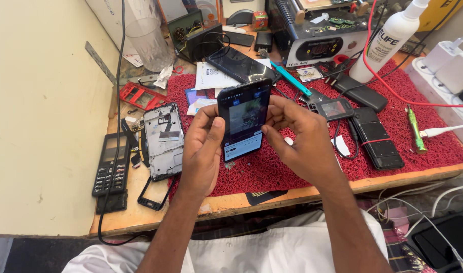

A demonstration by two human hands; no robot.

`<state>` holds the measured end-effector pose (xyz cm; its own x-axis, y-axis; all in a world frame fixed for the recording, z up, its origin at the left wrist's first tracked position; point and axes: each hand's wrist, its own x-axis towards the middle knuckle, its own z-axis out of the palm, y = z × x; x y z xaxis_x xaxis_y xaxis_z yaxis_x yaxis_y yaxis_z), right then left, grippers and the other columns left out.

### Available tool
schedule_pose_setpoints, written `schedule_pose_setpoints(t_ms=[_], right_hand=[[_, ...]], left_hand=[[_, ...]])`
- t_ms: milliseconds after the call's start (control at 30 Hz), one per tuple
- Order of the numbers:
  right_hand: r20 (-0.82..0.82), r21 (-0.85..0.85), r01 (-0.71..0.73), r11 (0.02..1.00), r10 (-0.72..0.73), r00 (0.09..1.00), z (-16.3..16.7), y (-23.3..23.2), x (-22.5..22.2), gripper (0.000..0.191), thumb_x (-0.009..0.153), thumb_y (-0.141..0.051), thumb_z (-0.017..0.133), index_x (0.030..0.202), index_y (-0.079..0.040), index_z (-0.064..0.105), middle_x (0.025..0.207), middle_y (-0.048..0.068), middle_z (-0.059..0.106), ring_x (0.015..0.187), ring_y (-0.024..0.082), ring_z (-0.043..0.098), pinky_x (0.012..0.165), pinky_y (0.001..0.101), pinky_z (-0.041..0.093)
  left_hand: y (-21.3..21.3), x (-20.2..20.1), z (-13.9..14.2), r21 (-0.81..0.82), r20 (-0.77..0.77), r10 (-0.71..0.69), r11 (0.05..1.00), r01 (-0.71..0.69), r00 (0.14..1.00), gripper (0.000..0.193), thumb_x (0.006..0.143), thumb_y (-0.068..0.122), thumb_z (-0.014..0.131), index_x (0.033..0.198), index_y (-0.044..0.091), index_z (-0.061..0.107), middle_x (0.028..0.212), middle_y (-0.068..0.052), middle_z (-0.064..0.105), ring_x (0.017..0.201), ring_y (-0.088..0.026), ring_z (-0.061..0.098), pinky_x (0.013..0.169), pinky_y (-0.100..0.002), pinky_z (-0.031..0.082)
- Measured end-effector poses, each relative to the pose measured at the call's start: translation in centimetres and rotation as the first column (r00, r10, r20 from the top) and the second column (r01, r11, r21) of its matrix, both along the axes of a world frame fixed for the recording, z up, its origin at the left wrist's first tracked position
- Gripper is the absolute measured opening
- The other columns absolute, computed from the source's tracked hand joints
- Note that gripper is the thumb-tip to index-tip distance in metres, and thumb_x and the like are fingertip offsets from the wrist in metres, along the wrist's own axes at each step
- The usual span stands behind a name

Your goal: The person tests a smartphone by navigating menus and playing a video, then removes the back cover to inspect the internal components. They attempt to reseat a ribbon cable connector and continue testing the device.

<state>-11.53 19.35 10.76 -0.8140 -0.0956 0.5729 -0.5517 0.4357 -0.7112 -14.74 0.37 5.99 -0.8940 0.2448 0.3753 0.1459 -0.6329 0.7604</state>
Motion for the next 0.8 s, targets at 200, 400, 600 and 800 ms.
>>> schedule_pose_setpoints(t_ms=[200, 400, 600, 800], right_hand=[[-0.059, 0.052, 0.091, 0.994, -0.088, 0.994, -0.3, -0.5, 0.0, 0.044, 0.087, 0.006, 0.075, 0.129, 0.003, 0.065, 0.097, 0.01, 0.075, 0.089, 0.015, 0.075, 0.082, 0.028, 0.061], [0.014, 0.151, 0.067, 0.986, -0.07, 0.997, -0.1, -0.8, 0.7, 0.087, 0.075, -0.012, 0.089, 0.147, 0.006, 0.044, 0.117, 0.018, 0.069, 0.099, 0.024, 0.072, 0.088, 0.0341, 0.06], [0.184, 0.019, 0.11, 0.994, -0.111, 0.977, -1.9, -4.3, 2.1, 0.13, 0.065, -0.024, 0.096, 0.156, 0.006, 0.009, 0.125, 0.022, 0.065, 0.111, 0.03, 0.072, 0.094, 0.0379, 0.058], [0.162, -0.083, 0.141, 0.986, -0.127, 0.979, -3.8, -5.0, 2.4, 0.12, 0.076, -0.018, 0.089, 0.159, 0.006, 0.006, 0.13, 0.021, 0.065, 0.118, 0.027, 0.07, 0.1, 0.0368, 0.057]], left_hand=[[0.0, 0.4, -0.2, 0.02, -0.005, -0.014, 1.0, 0.015, 1.0, 0.027, 0.112, 0.017, 0.052, 0.131, -0.002, 0.053, 0.124, -0.009, 0.064, 0.117, -0.012, 0.061, 0.108, -0.032, 0.048], [0.1, 0.6, -0.1, 0.0, -0.037, -0.016, 1.0, 0.016, 0.999, 0.025, 0.114, 0.015, 0.054, 0.132, -0.002, 0.054, 0.122, -0.008, 0.062, 0.113, -0.011, 0.059, 0.106, -0.03, 0.048], [-0.4, 1.1, 0.2, -0.132, -0.083, 0.025, 0.991, -0.036, 0.996, 0.024, 0.109, 0.014, 0.058, 0.128, 0.0, 0.057, 0.124, -0.005, 0.062, 0.111, -0.008, 0.057, 0.103, -0.027, 0.047], [0.1, 1.2, 0.0, -0.144, -0.089, 0.055, 0.987, -0.067, 0.995, 0.023, 0.111, 0.014, 0.06, 0.128, 0.0, 0.057, 0.12, -0.004, 0.061, 0.107, -0.007, 0.055, 0.098, -0.024, 0.045]])
